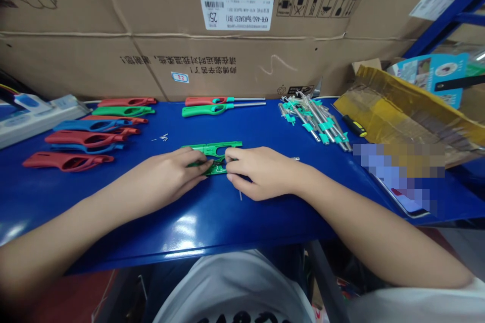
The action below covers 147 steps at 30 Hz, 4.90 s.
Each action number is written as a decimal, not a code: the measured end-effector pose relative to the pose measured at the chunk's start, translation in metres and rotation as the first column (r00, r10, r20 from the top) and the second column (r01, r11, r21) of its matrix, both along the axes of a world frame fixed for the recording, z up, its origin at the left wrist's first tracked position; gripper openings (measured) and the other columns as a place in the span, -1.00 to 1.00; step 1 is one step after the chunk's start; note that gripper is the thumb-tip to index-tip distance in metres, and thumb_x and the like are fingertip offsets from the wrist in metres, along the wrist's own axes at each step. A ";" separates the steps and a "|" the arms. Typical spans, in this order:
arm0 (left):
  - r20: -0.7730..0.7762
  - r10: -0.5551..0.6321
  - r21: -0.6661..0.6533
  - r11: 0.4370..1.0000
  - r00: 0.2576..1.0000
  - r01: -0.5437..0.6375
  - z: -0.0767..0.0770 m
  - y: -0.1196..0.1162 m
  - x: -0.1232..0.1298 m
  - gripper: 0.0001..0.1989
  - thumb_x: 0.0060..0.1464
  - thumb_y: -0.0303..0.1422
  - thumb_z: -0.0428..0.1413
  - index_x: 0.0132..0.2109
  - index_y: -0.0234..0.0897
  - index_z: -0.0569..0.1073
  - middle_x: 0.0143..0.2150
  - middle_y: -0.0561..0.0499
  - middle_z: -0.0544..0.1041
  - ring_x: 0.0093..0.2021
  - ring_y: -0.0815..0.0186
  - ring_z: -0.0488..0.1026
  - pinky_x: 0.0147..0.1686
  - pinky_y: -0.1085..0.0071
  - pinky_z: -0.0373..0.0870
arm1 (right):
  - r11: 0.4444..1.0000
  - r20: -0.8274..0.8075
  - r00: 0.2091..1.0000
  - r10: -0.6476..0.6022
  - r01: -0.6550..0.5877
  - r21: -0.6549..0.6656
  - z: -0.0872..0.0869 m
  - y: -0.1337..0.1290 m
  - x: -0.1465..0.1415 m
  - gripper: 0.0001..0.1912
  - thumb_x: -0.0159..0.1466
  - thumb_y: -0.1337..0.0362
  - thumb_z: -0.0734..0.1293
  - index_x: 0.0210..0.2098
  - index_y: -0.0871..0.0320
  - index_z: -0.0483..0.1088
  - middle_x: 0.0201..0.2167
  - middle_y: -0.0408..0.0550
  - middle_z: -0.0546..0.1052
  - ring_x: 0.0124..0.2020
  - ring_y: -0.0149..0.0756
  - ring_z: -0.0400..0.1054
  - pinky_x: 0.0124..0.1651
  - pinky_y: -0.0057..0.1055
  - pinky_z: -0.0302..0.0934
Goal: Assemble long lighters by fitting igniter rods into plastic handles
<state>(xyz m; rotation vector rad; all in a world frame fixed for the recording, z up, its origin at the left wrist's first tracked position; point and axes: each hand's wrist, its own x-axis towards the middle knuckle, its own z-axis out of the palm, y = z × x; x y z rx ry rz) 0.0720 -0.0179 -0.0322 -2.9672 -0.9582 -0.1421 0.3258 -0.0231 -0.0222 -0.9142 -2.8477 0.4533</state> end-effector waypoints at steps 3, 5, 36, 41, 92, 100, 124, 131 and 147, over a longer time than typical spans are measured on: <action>0.003 -0.029 0.033 0.999 1.000 0.029 0.000 -0.001 0.000 -0.73 0.35 -0.43 -0.01 0.00 -0.31 0.59 -0.08 -0.18 0.57 -0.09 0.10 0.54 -0.07 0.22 0.53 | 0.999 0.019 0.999 -0.032 0.031 0.026 -0.003 0.002 -0.002 -0.73 0.46 0.23 0.18 -0.28 0.18 0.43 -0.21 -0.05 0.45 -0.35 -0.35 0.28 -0.31 -0.37 0.07; 0.049 -0.018 -0.002 1.000 0.999 0.018 -0.001 0.000 0.000 -0.72 0.35 -0.43 -0.01 0.00 -0.32 0.58 -0.08 -0.19 0.57 -0.09 0.10 0.56 -0.07 0.22 0.53 | 0.999 0.022 0.999 -0.038 0.038 0.028 -0.005 0.004 -0.002 -0.77 0.43 0.21 0.24 -0.31 0.17 0.43 -0.21 -0.06 0.46 -0.35 -0.35 0.30 -0.33 -0.39 0.06; 0.237 -0.072 -0.076 0.993 0.969 0.092 -0.016 -0.004 0.008 -0.72 0.39 -0.43 -0.03 0.03 -0.25 0.57 0.06 -0.17 0.49 0.08 0.11 0.43 0.09 0.14 0.44 | 0.984 -0.156 0.973 -0.169 0.158 -0.080 -0.012 0.008 0.002 -0.88 0.33 0.45 0.27 -0.22 0.17 0.43 -0.28 -0.10 0.49 -0.30 -0.36 0.34 -0.24 -0.44 0.16; 0.177 -0.094 0.012 0.996 0.980 0.094 -0.012 -0.007 0.008 -0.70 0.39 -0.42 -0.02 0.02 -0.25 0.61 0.06 -0.19 0.51 0.05 0.05 0.45 0.01 0.10 0.50 | 0.985 -0.209 0.964 -0.164 0.148 -0.089 -0.014 0.011 0.002 -0.88 0.28 0.50 0.31 -0.27 0.18 0.43 -0.35 -0.13 0.47 -0.38 -0.41 0.30 -0.29 -0.49 0.15; 0.153 -0.178 0.111 0.981 0.972 0.162 -0.012 -0.007 0.006 -0.70 0.36 -0.43 0.01 0.07 -0.26 0.60 0.09 -0.15 0.60 0.03 0.08 0.53 -0.04 0.19 0.57 | 0.998 -0.144 0.988 -0.058 0.052 -0.045 -0.006 0.015 0.007 -0.82 0.42 0.34 0.28 -0.28 0.18 0.49 -0.29 -0.03 0.53 -0.24 -0.28 0.43 -0.14 -0.38 0.26; 0.136 -0.163 0.108 0.983 0.977 0.149 -0.013 -0.007 0.005 -0.67 0.35 -0.44 0.01 0.12 -0.23 0.58 0.14 -0.10 0.60 0.04 0.11 0.57 0.01 0.19 0.57 | 0.770 -0.085 0.812 -0.578 0.577 0.273 -0.002 0.041 0.047 -0.71 0.39 0.26 0.25 0.05 0.15 0.46 0.06 0.12 0.48 -0.04 -0.04 0.44 -0.06 -0.19 0.32; 0.243 -0.180 0.096 0.982 0.953 0.161 -0.012 -0.004 0.003 -0.71 0.39 -0.39 -0.01 0.07 -0.18 0.58 0.05 -0.05 0.62 0.03 0.19 0.55 0.01 0.26 0.54 | 0.624 -0.281 0.562 -0.778 0.637 -0.452 -0.007 0.062 0.057 -0.87 0.30 0.26 0.36 -0.30 0.10 0.30 -0.38 -0.02 0.58 -0.31 -0.22 0.55 -0.28 -0.28 0.48; 0.291 -0.201 0.095 0.979 0.935 0.180 -0.011 -0.002 0.004 -0.73 0.38 -0.41 0.00 0.01 -0.20 0.60 -0.02 -0.06 0.63 -0.01 0.23 0.53 -0.03 0.31 0.52 | 0.823 -0.222 0.799 -0.560 0.504 -0.262 -0.007 0.049 0.044 -0.87 0.22 0.22 0.39 -0.36 0.14 0.42 -0.48 -0.12 0.53 -0.41 -0.32 0.44 -0.30 -0.37 0.36; 0.428 0.105 -0.108 0.992 0.898 -0.065 -0.021 0.000 0.013 -0.78 0.29 -0.24 0.16 -0.03 -0.22 0.59 -0.09 -0.04 0.66 -0.07 0.17 0.58 0.00 0.18 0.49 | 0.944 -0.170 0.935 -0.311 0.325 0.057 0.013 0.034 0.046 -0.89 0.35 0.26 0.34 -0.25 0.16 0.47 -0.33 -0.05 0.56 -0.33 -0.30 0.39 -0.22 -0.38 0.20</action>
